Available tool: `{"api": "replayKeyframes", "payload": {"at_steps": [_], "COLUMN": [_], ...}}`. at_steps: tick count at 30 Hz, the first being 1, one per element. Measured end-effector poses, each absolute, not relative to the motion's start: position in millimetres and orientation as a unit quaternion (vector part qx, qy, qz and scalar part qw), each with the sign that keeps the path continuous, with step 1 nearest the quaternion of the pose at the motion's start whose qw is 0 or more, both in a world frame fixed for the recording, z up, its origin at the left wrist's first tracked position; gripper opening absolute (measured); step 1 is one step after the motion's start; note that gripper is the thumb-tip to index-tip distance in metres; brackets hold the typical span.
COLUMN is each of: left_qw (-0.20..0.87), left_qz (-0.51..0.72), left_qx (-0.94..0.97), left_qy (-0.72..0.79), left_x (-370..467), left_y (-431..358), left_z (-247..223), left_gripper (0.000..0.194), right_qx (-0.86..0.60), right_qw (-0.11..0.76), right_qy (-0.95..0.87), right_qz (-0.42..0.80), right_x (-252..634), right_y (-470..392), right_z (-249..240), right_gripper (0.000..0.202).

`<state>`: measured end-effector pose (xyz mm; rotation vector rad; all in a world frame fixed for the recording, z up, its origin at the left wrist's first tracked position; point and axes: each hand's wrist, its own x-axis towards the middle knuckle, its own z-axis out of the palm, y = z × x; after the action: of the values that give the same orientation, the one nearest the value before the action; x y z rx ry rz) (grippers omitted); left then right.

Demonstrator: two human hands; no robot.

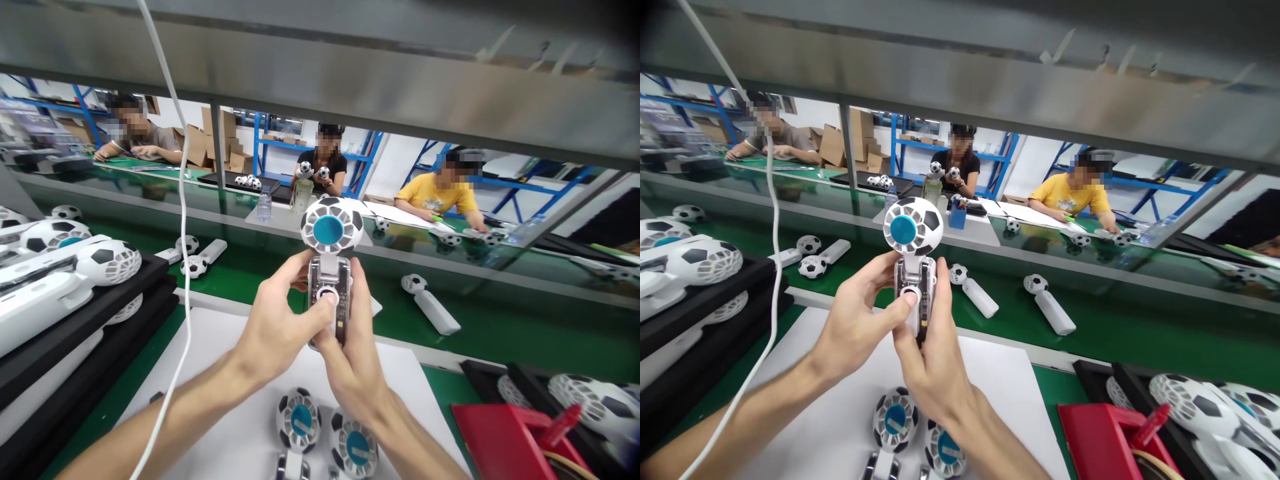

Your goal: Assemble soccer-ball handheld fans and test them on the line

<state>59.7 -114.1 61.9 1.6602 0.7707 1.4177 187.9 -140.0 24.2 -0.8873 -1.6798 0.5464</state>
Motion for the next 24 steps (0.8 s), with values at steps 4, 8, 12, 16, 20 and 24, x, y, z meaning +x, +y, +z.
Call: {"api": "replayKeyframes", "payload": {"at_steps": [4, 8, 12, 16, 20, 24], "left_qw": [0.406, 0.39, 0.375, 0.414, 0.403, 0.28], "left_qz": [0.57, 0.57, 0.519, 0.447, 0.434, 0.405], "left_qx": [0.65, 0.664, 0.703, 0.731, 0.742, 0.738], "left_qy": [0.295, 0.288, 0.309, 0.308, 0.316, 0.461], "left_x": [60.5, 59.8, 55.1, 46.9, 36.9, 20.5], "left_y": [-116.1, -116.2, -113.2, -108.7, -93.3, -51.4], "left_z": [62.6, 64.2, 69.4, 75.4, 75.6, 53.4], "left_gripper": [0.046, 0.047, 0.047, 0.039, 0.042, 0.031], "right_qx": [-0.364, -0.347, -0.36, -0.421, -0.411, -0.46], "right_qw": [0.559, 0.576, 0.597, 0.616, 0.637, 0.613], "right_qy": [-0.719, -0.718, -0.655, -0.547, -0.434, -0.506], "right_qz": [0.195, 0.176, 0.292, 0.379, 0.487, 0.397], "right_x": [187.4, 187.2, 184.2, 180.0, 186.5, 217.3], "right_y": [-137.4, -132.6, -132.1, -133.8, -131.0, -127.2], "right_z": [21.1, 22.5, 32.1, 43.9, 48.7, 52.1], "right_gripper": [0.075, 0.076, 0.074, 0.061, 0.039, 0.024]}}
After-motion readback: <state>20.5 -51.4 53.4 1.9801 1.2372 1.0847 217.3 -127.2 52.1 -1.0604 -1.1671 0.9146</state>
